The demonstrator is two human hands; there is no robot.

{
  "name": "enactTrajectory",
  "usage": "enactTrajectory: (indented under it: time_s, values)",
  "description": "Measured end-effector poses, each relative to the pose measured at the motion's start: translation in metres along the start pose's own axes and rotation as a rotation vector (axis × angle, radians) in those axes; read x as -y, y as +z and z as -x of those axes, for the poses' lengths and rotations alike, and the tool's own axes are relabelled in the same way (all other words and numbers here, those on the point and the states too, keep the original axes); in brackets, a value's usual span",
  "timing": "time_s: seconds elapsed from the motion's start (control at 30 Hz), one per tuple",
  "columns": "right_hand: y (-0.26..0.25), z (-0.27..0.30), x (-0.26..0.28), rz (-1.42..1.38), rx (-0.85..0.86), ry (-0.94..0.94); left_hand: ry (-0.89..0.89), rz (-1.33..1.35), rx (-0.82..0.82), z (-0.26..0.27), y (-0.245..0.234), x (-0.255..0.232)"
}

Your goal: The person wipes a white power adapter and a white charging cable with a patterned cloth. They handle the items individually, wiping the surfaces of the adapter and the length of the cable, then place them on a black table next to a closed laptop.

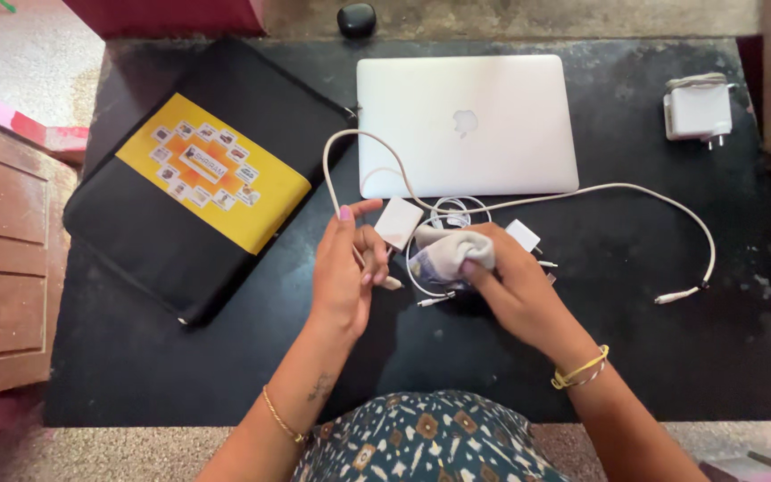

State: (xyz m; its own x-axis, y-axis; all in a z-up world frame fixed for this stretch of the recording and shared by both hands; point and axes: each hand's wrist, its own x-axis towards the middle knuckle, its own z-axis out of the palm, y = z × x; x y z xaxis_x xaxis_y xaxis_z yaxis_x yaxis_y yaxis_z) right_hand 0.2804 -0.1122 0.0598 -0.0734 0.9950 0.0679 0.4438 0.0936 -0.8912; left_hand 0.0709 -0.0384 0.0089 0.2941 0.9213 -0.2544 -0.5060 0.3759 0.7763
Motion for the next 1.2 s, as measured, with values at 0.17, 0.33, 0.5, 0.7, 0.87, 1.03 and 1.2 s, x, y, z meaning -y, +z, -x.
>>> enactTrajectory:
  time_s: [0.17, 0.33, 0.5, 0.7, 0.87, 1.03, 1.2]
  values:
    - [-0.001, -0.004, 0.001, -0.355, 0.059, 0.076, -0.091, 0.105, 0.048, 0.004, 0.014, -0.004]
    - [0.007, -0.009, -0.002, -0.396, 0.094, 0.081, -0.086, -0.069, 0.176, 0.009, 0.032, -0.004]
    - [0.023, -0.002, -0.02, -0.448, 0.091, 0.11, -0.134, -0.262, 0.211, 0.022, 0.051, 0.007]
    - [0.044, 0.004, -0.035, -0.9, -0.009, 0.332, 0.109, -0.554, 0.152, 0.038, 0.044, 0.025]
    - [0.059, -0.009, -0.031, -1.208, -0.276, 0.363, 0.344, -0.749, 0.161, 0.033, 0.044, 0.029]
    - [0.051, -0.02, -0.029, -1.32, -0.388, 0.373, 0.175, -0.892, 0.135, 0.038, 0.054, 0.013]
    - [0.036, -0.025, -0.041, -1.42, -0.405, 0.348, 0.363, -0.857, 0.236, 0.047, 0.057, 0.01]
